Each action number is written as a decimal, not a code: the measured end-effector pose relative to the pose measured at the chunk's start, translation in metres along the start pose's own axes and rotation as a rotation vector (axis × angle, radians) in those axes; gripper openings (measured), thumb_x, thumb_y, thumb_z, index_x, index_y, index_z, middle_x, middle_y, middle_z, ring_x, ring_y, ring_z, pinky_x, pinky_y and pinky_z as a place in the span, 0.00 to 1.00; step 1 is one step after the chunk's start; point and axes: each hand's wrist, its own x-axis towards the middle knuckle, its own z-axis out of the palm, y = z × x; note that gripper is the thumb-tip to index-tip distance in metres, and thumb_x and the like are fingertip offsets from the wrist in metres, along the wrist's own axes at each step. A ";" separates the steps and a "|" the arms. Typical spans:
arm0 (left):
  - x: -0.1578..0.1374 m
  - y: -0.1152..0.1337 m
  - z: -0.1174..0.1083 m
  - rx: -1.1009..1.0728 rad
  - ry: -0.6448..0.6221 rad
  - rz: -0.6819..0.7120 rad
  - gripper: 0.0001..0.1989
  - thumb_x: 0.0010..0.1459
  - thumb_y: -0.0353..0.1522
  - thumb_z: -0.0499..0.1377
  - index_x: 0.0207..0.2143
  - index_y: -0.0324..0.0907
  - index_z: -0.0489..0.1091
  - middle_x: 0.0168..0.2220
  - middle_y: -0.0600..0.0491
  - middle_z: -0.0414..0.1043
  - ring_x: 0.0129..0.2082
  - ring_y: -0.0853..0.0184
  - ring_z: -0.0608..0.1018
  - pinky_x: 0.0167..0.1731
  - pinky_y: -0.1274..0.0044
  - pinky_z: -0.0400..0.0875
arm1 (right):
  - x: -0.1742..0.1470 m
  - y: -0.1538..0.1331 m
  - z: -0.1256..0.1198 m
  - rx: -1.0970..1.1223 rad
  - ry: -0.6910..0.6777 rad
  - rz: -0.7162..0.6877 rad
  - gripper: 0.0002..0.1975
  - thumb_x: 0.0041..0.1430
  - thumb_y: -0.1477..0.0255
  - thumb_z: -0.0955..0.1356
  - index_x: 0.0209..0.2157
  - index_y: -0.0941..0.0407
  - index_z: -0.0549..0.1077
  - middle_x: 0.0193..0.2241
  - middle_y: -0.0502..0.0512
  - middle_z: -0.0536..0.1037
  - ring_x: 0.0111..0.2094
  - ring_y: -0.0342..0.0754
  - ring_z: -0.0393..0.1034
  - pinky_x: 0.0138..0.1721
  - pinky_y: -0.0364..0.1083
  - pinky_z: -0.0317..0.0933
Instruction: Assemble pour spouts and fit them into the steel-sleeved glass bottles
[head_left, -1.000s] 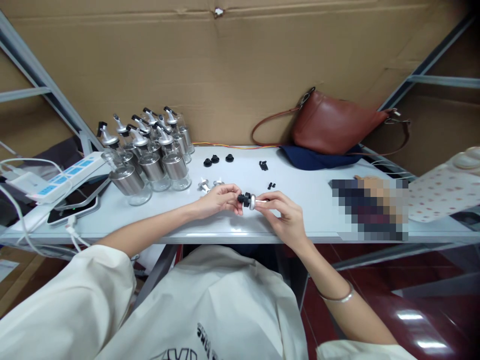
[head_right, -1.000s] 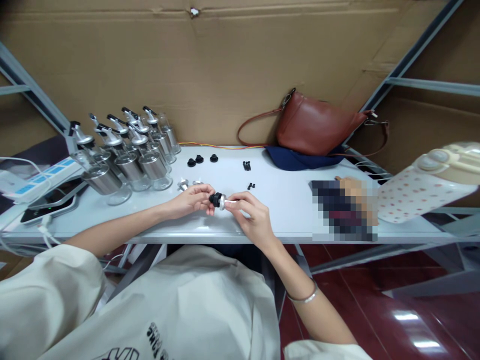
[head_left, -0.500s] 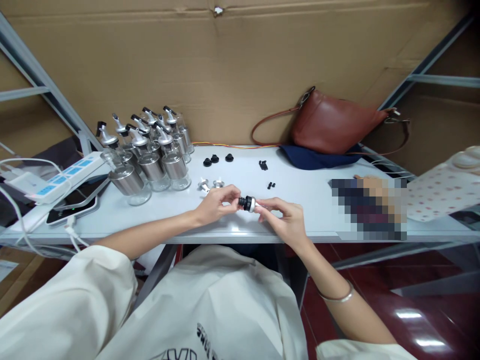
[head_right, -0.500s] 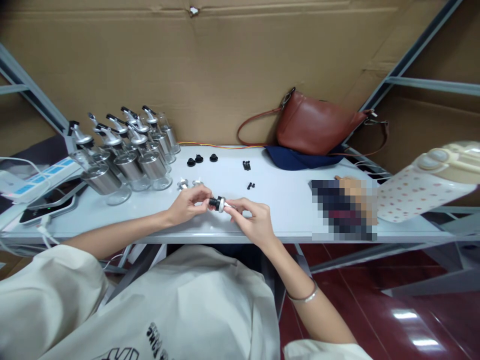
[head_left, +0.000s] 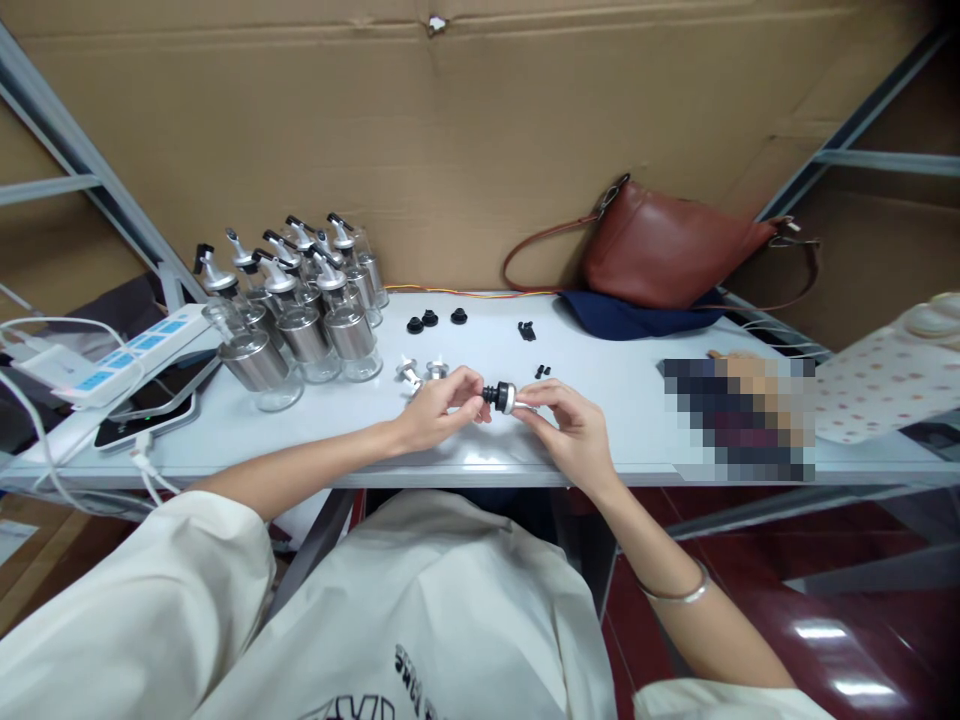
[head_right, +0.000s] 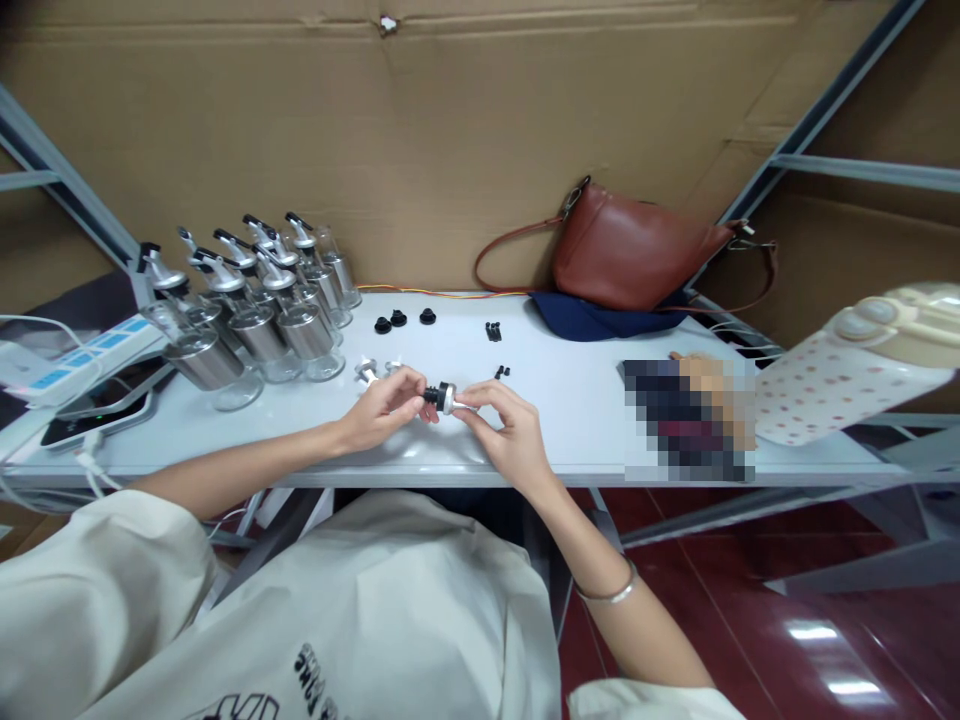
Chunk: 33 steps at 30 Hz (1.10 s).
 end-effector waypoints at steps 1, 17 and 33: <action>0.000 0.000 0.001 -0.040 -0.012 -0.011 0.09 0.58 0.37 0.54 0.35 0.41 0.57 0.30 0.51 0.72 0.31 0.70 0.76 0.35 0.76 0.71 | 0.000 0.000 0.000 -0.033 0.016 -0.059 0.01 0.54 0.73 0.70 0.31 0.53 0.75 0.31 0.54 0.79 0.34 0.48 0.73 0.37 0.49 0.68; 0.002 0.004 -0.002 0.079 0.072 0.047 0.12 0.56 0.34 0.59 0.43 0.41 0.69 0.40 0.49 0.70 0.32 0.69 0.77 0.39 0.74 0.72 | -0.003 -0.003 0.001 -0.220 0.030 -0.161 0.05 0.56 0.73 0.68 0.36 0.52 0.74 0.32 0.53 0.80 0.33 0.48 0.75 0.35 0.48 0.69; 0.000 0.008 -0.005 0.435 0.036 0.202 0.11 0.57 0.36 0.57 0.39 0.40 0.72 0.33 0.49 0.73 0.31 0.67 0.73 0.37 0.76 0.67 | 0.000 -0.008 -0.004 -0.139 -0.178 0.118 0.08 0.60 0.68 0.64 0.32 0.57 0.72 0.21 0.49 0.74 0.20 0.42 0.67 0.21 0.40 0.60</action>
